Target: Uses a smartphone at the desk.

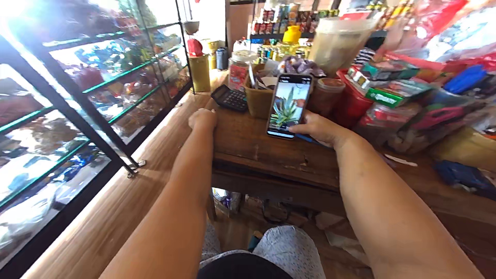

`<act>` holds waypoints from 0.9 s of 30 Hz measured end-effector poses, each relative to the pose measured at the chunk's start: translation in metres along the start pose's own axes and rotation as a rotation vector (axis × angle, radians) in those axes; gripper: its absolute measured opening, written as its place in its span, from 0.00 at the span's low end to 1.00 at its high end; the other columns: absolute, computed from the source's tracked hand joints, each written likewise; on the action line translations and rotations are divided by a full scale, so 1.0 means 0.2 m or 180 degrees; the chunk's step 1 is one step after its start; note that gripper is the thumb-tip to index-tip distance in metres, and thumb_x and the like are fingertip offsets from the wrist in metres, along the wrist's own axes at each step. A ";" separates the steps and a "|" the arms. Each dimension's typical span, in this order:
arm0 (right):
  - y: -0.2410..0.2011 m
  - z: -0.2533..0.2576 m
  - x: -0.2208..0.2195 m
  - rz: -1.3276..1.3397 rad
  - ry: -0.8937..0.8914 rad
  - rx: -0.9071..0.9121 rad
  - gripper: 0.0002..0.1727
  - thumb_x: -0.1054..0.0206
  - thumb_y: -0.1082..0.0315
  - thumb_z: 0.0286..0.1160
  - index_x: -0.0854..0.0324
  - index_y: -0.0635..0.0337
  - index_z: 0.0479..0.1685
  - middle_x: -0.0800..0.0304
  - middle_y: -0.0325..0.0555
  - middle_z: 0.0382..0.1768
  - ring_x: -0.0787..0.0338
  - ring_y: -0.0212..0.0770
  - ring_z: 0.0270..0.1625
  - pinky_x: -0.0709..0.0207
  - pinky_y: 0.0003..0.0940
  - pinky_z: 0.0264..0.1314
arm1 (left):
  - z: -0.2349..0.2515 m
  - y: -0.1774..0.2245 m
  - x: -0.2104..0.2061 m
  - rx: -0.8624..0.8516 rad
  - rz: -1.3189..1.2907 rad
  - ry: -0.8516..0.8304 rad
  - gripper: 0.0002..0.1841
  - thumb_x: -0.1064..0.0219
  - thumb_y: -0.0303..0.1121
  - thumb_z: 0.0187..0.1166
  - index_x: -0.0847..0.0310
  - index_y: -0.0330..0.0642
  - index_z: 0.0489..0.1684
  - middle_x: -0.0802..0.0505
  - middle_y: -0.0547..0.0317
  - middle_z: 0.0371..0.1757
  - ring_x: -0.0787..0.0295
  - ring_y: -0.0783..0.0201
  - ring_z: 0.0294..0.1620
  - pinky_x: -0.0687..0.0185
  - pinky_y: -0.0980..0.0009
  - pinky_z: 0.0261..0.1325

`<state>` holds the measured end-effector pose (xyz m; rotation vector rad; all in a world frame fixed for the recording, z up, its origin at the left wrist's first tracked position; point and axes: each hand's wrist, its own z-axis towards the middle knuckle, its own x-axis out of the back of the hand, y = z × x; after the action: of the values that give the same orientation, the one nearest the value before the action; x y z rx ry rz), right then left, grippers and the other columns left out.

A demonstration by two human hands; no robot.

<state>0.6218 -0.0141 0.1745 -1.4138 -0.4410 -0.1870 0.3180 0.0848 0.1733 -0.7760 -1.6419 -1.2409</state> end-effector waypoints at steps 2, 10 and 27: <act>0.00 0.00 0.00 -0.0008 0.0034 -0.0069 0.35 0.30 0.76 0.73 0.35 0.61 0.83 0.15 0.51 0.68 0.14 0.35 0.67 0.20 0.36 0.72 | 0.00 0.00 0.01 0.0001 -0.0051 -0.0071 0.35 0.54 0.59 0.90 0.19 0.32 0.67 0.14 0.33 0.70 0.18 0.35 0.73 0.26 0.30 0.67; 0.03 0.00 0.01 0.0054 0.0043 -0.0069 0.37 0.28 0.79 0.67 0.34 0.61 0.82 0.14 0.50 0.66 0.12 0.34 0.66 0.19 0.33 0.70 | 0.01 0.01 0.00 0.0041 -0.0063 -0.0144 0.36 0.54 0.60 0.89 0.15 0.32 0.61 0.13 0.34 0.69 0.17 0.38 0.73 0.25 0.33 0.67; 0.01 0.03 0.07 -0.0079 0.1847 0.0545 0.29 0.61 0.50 0.96 0.23 0.65 0.65 0.13 0.44 0.44 0.12 0.33 0.42 0.17 0.32 0.48 | 0.02 0.02 -0.03 -0.0061 0.0219 -0.0010 0.37 0.56 0.60 0.90 0.15 0.30 0.61 0.14 0.30 0.70 0.19 0.34 0.75 0.29 0.28 0.69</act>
<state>0.6332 -0.0068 0.1794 -1.1219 0.0067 -0.5490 0.3236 0.0898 0.1687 -0.8397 -1.5948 -1.2092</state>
